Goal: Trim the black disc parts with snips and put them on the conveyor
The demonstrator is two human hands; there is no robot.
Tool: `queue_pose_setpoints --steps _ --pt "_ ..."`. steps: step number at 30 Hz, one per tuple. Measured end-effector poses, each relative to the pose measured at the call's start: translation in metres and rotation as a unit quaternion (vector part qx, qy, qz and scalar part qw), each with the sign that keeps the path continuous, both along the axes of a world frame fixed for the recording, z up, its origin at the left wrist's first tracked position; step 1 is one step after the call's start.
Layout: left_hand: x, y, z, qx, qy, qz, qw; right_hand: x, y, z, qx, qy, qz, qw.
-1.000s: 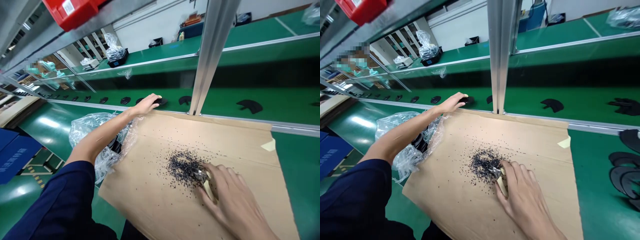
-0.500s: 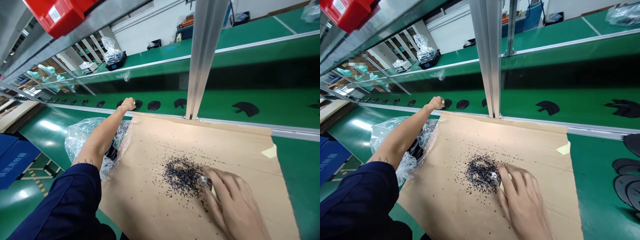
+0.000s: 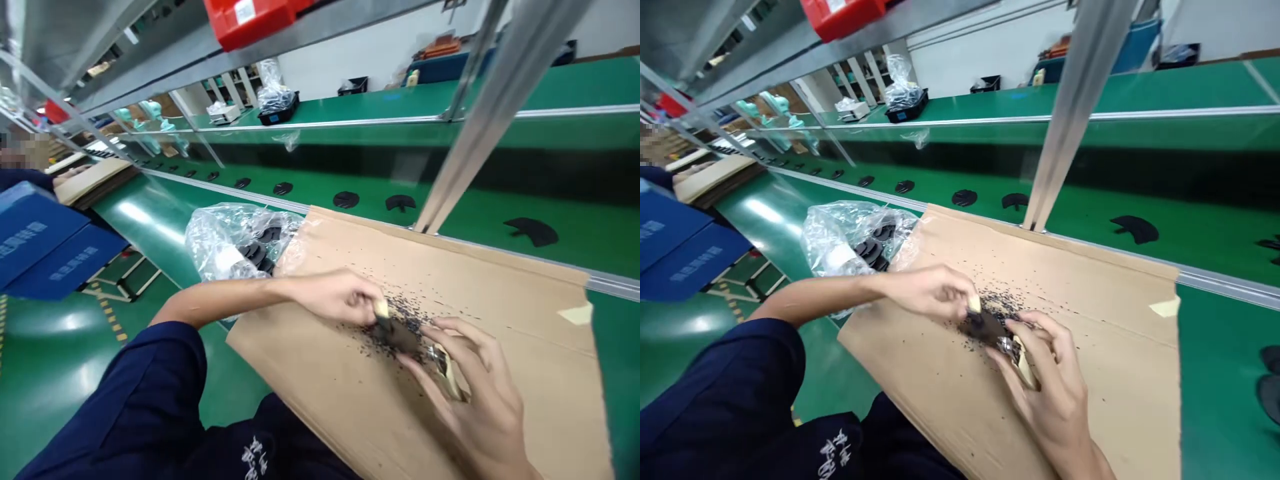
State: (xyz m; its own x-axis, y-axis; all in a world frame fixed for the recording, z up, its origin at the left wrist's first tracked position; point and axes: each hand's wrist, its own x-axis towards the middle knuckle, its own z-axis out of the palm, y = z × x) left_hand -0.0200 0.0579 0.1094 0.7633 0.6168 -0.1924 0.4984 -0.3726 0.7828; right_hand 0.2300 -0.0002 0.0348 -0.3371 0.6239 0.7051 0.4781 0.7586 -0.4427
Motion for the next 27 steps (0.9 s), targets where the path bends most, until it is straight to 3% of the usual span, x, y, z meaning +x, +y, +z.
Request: queue_pose_setpoints --steps 3,6,8,10,12,15,20,27 --pt "-0.002 -0.022 -0.003 0.009 0.057 0.003 0.998 -0.008 -0.003 0.004 -0.083 0.021 0.074 0.994" --pt "-0.044 -0.016 0.004 0.091 0.184 0.11 0.972 -0.012 -0.005 0.006 -0.194 0.073 0.016 0.978" --pt "-0.083 -0.006 0.006 0.151 0.342 0.216 0.902 -0.012 -0.005 0.007 -0.268 0.101 -0.039 0.957" --pt "-0.116 0.002 0.003 0.159 0.435 0.265 0.846 -0.012 -0.004 0.009 -0.322 0.121 -0.073 0.936" --pt "-0.138 0.006 -0.005 0.149 0.493 0.281 0.81 -0.011 -0.003 0.01 -0.35 0.133 -0.086 0.923" --pt "-0.15 0.003 -0.018 0.133 0.549 0.284 0.775 -0.01 -0.002 0.008 -0.367 0.141 -0.083 0.916" --pt "-0.153 -0.005 -0.02 0.146 0.578 0.296 0.746 -0.008 -0.002 0.001 -0.378 0.152 -0.091 0.909" --pt "-0.164 -0.021 0.007 0.234 0.503 0.363 0.748 -0.004 -0.004 0.002 -0.411 0.166 -0.085 0.892"
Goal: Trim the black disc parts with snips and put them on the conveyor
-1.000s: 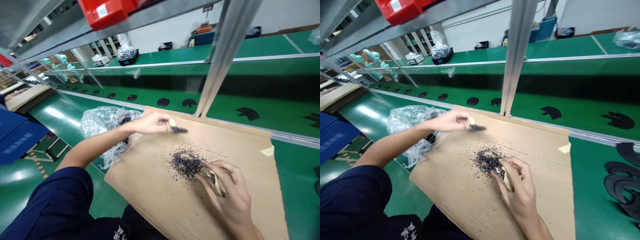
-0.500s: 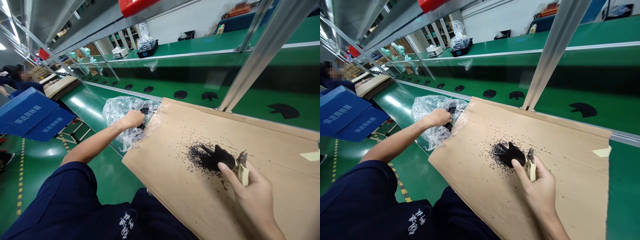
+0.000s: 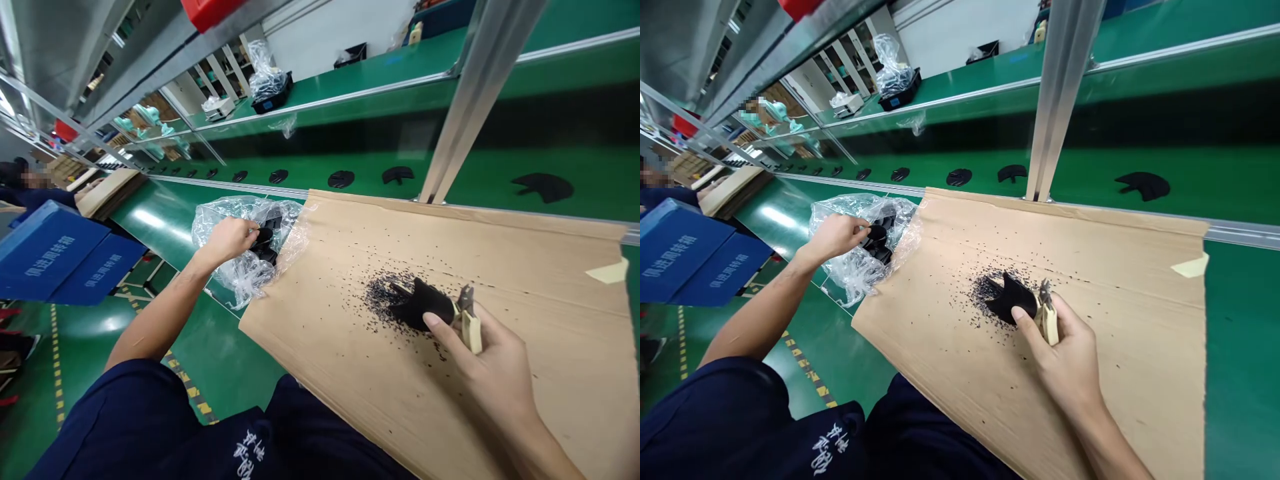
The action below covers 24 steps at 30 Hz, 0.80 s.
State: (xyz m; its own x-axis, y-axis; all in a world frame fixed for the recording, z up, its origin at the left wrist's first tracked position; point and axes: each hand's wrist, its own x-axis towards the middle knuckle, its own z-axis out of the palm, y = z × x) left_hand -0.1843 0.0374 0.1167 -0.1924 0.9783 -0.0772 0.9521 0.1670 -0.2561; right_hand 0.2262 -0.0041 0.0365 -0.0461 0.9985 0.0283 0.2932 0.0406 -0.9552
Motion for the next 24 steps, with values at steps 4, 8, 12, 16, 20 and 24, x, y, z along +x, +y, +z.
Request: queue_pose_setpoints --steps 4,8,12,16,20,24 --pt "0.014 -0.015 -0.004 0.14 -0.244 -0.042 0.959 0.002 0.0 0.0 -0.03 0.011 0.009 0.999" --pt "0.06 -0.03 -0.025 0.282 -0.551 -0.118 0.777 -0.001 0.0 -0.001 -0.073 0.04 0.017 0.996" --pt "0.114 -0.032 -0.046 0.27 -0.636 -0.189 0.698 -0.006 0.003 0.004 -0.092 0.082 0.019 0.992" --pt "0.155 -0.023 -0.064 0.198 -0.702 -0.228 0.645 -0.011 0.008 0.007 -0.095 0.115 0.021 0.989" --pt "0.182 -0.015 -0.082 0.182 -0.742 -0.181 0.619 -0.014 0.009 -0.001 -0.1 0.153 -0.005 0.983" --pt "0.19 -0.017 -0.096 0.108 -0.805 -0.124 0.57 -0.014 0.006 -0.011 -0.111 0.136 -0.01 0.984"
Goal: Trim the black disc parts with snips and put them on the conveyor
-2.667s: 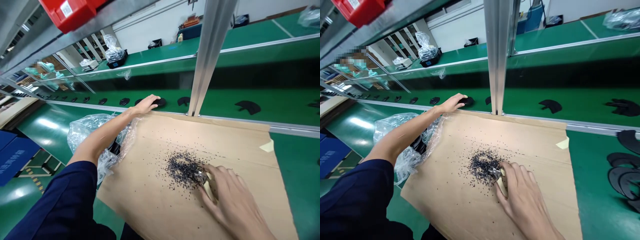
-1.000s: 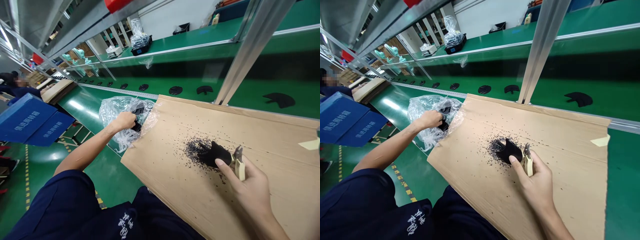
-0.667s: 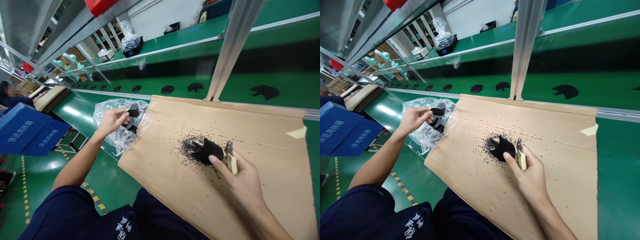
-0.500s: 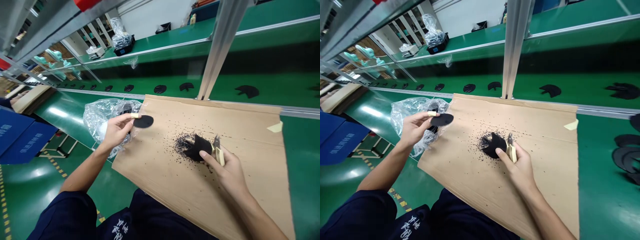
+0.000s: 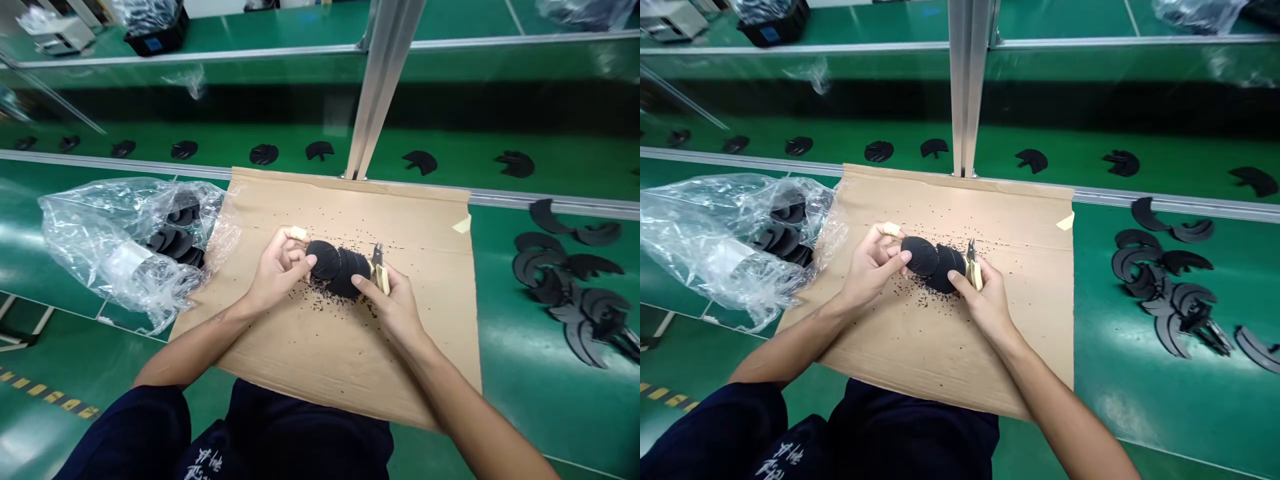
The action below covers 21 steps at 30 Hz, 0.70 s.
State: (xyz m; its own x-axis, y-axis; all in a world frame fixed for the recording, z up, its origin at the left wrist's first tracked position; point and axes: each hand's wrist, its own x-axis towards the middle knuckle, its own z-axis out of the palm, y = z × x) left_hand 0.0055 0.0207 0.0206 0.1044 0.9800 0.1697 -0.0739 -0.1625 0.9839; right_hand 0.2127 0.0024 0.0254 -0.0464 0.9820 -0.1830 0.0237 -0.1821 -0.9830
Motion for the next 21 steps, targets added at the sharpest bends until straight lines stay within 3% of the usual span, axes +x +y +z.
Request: queue_pose_setpoints --steps 4,8,11,15,18,21 --pt "-0.005 -0.003 -0.002 -0.024 0.04 -0.018 0.999 0.001 -0.001 -0.004 0.006 -0.016 0.0 1.0" --pt "-0.012 -0.001 0.002 0.054 0.215 -0.058 0.973 0.002 -0.002 -0.007 -0.002 -0.005 -0.003 1.0" --pt "-0.015 0.001 0.001 0.102 0.27 -0.049 0.956 0.003 -0.004 -0.009 -0.004 -0.011 -0.007 1.0" --pt "-0.014 -0.001 -0.004 0.055 0.191 0.014 0.98 0.004 -0.003 -0.01 0.016 -0.046 -0.041 0.998" --pt "-0.007 -0.004 -0.007 -0.045 0.063 -0.004 0.997 0.003 -0.003 -0.008 0.016 -0.071 -0.025 0.997" --pt "0.001 -0.007 -0.01 -0.092 0.039 -0.024 0.995 -0.001 -0.005 -0.006 0.009 -0.056 0.019 0.998"
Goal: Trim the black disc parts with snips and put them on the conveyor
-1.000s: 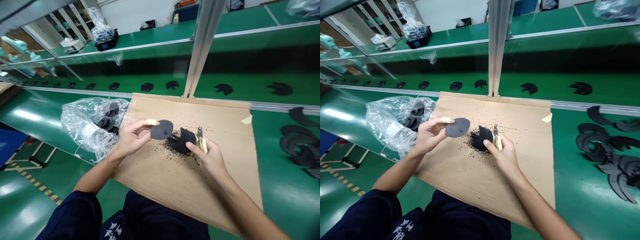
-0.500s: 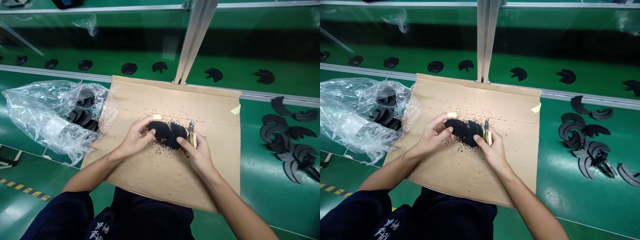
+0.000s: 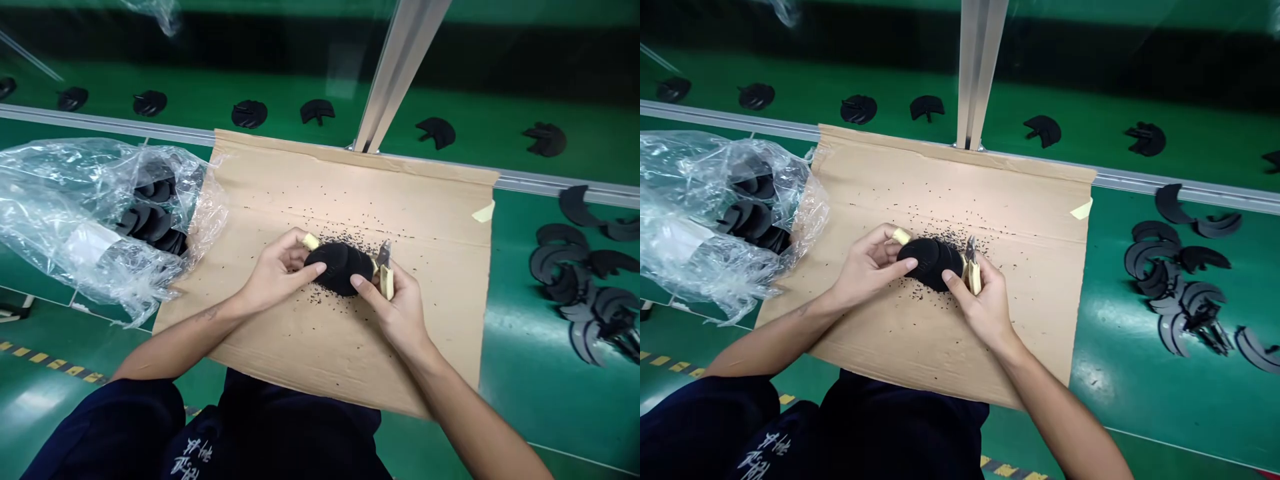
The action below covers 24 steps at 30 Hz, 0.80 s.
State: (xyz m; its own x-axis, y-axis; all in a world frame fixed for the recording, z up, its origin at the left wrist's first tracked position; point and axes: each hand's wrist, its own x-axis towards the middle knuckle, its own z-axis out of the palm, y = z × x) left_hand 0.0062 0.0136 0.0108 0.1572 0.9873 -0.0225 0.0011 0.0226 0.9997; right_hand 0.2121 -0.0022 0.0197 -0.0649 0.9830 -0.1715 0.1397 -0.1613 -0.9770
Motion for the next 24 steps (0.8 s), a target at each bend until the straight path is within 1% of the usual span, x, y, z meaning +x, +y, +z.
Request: queue_pose_setpoints --steps 3,6,11,16,21,24 --pt "0.0055 -0.0031 -0.0014 -0.009 0.023 0.003 1.0 -0.0032 -0.0024 0.0009 -0.003 0.022 0.012 1.0" --pt "0.0076 -0.0047 -0.0015 -0.017 0.021 0.007 1.0 -0.0049 -0.0038 0.0006 0.0 0.03 0.008 1.0" --pt "0.0073 -0.0058 -0.0011 0.011 0.038 0.032 0.999 -0.0063 -0.0039 0.0006 0.004 0.012 -0.013 1.0" --pt "0.0061 -0.0064 -0.0012 0.02 0.055 0.021 0.998 -0.005 -0.0033 -0.0004 0.004 0.006 -0.005 1.0" --pt "0.0075 -0.0066 -0.0045 -0.018 0.014 0.008 1.0 -0.0055 -0.005 0.0006 0.006 0.009 0.009 1.0" --pt "0.0081 -0.0061 -0.0068 -0.021 -0.015 -0.017 1.0 -0.007 -0.006 0.001 0.017 0.005 0.009 1.0"
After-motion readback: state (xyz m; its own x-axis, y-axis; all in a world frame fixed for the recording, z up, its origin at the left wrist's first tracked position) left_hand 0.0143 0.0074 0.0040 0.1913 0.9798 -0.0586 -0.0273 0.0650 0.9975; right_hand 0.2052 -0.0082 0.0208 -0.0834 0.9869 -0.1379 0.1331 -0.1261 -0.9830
